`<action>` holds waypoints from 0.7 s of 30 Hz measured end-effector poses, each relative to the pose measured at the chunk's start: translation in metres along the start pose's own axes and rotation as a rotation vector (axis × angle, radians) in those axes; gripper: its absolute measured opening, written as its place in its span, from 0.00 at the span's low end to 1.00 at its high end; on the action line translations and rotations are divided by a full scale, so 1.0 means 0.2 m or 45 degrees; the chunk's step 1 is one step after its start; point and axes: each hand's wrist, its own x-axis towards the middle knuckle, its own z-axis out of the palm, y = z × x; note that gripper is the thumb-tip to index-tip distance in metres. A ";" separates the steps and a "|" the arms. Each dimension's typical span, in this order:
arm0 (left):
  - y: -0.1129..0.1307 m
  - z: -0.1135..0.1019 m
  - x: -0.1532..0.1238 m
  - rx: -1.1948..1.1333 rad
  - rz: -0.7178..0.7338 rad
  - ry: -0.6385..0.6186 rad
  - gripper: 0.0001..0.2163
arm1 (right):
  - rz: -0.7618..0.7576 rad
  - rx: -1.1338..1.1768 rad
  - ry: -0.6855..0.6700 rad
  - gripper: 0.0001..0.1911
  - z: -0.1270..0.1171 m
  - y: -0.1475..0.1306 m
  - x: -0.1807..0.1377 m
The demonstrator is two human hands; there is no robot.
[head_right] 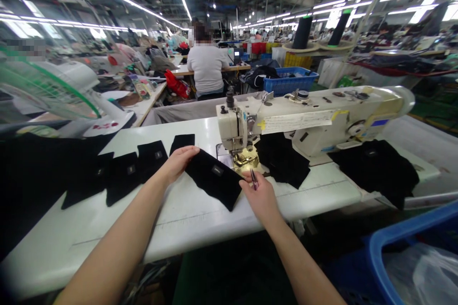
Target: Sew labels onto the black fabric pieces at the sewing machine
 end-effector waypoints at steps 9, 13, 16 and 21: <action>0.01 0.03 -0.03 0.000 -0.004 -0.055 0.13 | 0.013 0.008 0.019 0.22 -0.04 0.02 -0.01; 0.01 0.04 -0.04 0.098 -0.008 -0.079 0.13 | 0.034 -0.039 0.026 0.23 -0.06 0.01 -0.03; 0.01 0.05 -0.02 0.255 0.030 -0.084 0.11 | 0.012 -0.107 0.035 0.23 -0.08 0.01 -0.04; 0.00 0.14 -0.11 0.638 0.198 0.052 0.05 | -0.038 -0.196 0.099 0.18 -0.17 0.03 -0.07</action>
